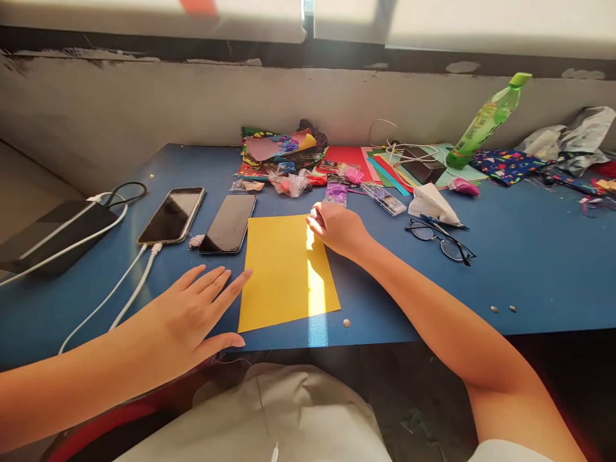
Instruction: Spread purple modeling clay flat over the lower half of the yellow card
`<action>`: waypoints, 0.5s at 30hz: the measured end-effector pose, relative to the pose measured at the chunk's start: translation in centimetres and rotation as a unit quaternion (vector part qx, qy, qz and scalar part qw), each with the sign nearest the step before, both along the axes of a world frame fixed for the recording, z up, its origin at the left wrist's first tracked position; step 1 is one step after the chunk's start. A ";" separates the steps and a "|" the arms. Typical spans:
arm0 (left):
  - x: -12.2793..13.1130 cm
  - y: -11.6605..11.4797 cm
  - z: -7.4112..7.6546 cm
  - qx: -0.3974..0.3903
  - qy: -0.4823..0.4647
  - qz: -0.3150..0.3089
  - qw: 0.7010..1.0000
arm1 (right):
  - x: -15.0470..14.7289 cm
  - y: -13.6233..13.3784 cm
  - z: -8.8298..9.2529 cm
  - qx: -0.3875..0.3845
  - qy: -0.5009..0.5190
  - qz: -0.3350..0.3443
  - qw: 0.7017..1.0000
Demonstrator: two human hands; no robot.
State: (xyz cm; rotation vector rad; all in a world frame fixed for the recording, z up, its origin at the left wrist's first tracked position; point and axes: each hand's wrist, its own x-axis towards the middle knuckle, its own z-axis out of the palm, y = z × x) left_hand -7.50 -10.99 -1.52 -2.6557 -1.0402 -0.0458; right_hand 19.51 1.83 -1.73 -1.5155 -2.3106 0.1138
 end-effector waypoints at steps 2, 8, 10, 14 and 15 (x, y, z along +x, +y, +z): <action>0.2 -0.1 -0.4 -0.015 0.000 0.000 1.000 | 0.0 0.1 -0.1 0.010 -0.011 0.001 1.000; 1.7 0.9 -0.6 -0.114 -0.023 0.039 0.992 | 0.1 -0.1 -0.9 0.056 -0.026 0.030 0.998; 2.1 1.4 -0.3 -0.131 -0.023 0.033 0.990 | 0.1 -0.3 -1.3 0.066 -0.024 0.048 0.996; 2.8 2.3 -0.1 -0.132 -0.023 0.040 0.990 | 0.2 -0.3 -1.9 0.084 -0.009 0.074 0.994; 3.0 2.5 -0.1 -0.130 -0.021 0.046 0.990 | 0.3 -0.2 -1.8 0.091 -0.007 0.073 0.993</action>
